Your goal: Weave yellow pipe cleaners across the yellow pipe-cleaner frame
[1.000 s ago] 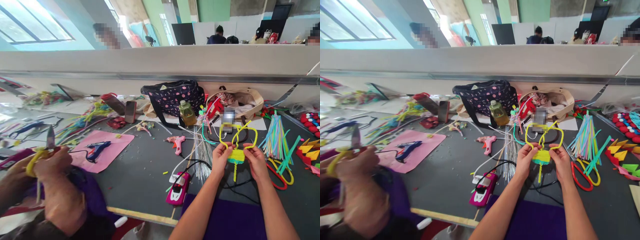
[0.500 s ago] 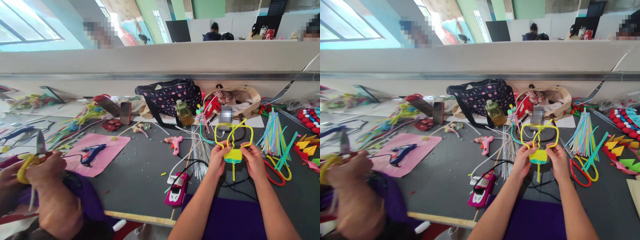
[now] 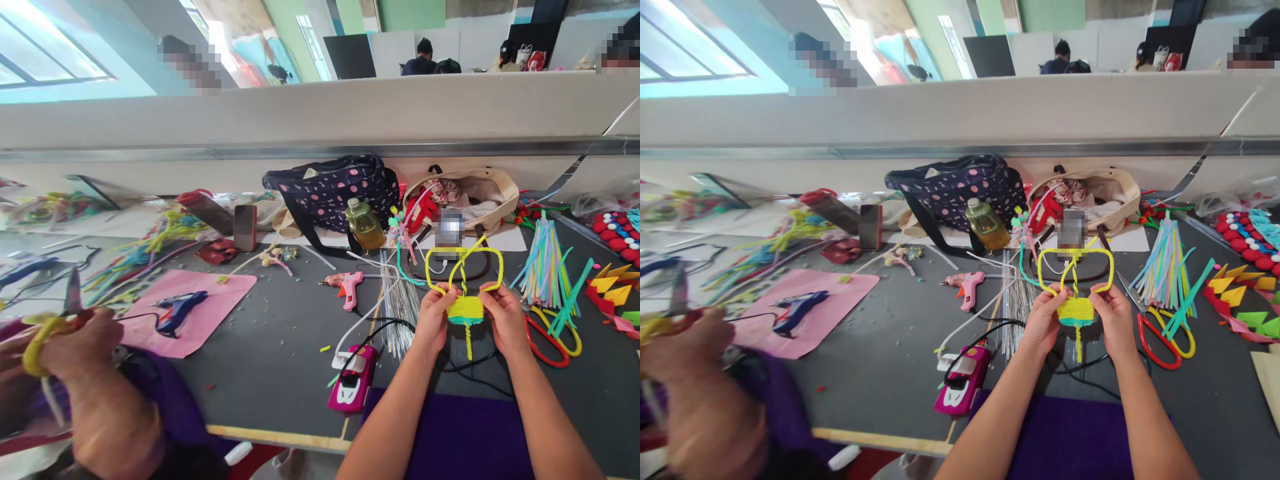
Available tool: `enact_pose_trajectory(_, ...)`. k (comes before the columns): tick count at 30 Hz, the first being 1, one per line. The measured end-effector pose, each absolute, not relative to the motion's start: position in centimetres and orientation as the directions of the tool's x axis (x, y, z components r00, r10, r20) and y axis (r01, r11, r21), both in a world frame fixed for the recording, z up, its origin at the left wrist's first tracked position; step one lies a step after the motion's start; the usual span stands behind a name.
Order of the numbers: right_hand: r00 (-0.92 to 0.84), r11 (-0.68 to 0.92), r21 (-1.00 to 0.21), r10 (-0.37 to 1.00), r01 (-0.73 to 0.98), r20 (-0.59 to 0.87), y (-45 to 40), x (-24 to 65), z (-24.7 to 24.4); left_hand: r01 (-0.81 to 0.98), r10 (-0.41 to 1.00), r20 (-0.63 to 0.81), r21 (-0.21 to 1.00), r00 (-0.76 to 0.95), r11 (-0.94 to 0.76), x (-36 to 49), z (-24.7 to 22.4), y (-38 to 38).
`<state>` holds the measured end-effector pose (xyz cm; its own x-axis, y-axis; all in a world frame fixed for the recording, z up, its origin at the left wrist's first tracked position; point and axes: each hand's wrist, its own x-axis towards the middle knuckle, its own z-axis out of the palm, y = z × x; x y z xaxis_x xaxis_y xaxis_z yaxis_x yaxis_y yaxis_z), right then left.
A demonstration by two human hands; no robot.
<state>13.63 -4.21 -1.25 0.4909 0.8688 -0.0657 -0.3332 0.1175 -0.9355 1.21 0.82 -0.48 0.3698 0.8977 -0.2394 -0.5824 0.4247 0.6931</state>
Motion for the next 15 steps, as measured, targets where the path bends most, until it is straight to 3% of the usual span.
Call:
enact_pose_trajectory(8, 0.407, 0.07, -0.946, 0.911, -0.318, -0.069, -4.38, 13.54, -1.18, -0.576, 0.92, -0.237, 0.723, 0.311, 0.381, 1.28, -0.63, 0.91)
enact_pose_trajectory(15, 0.417, 0.054, -0.993, 0.909, -0.104, 0.006, -4.46, 13.66, -1.23, -0.544, 0.924, -0.255, 0.75, 0.286, 0.376, 1.15, -0.98, 1.03)
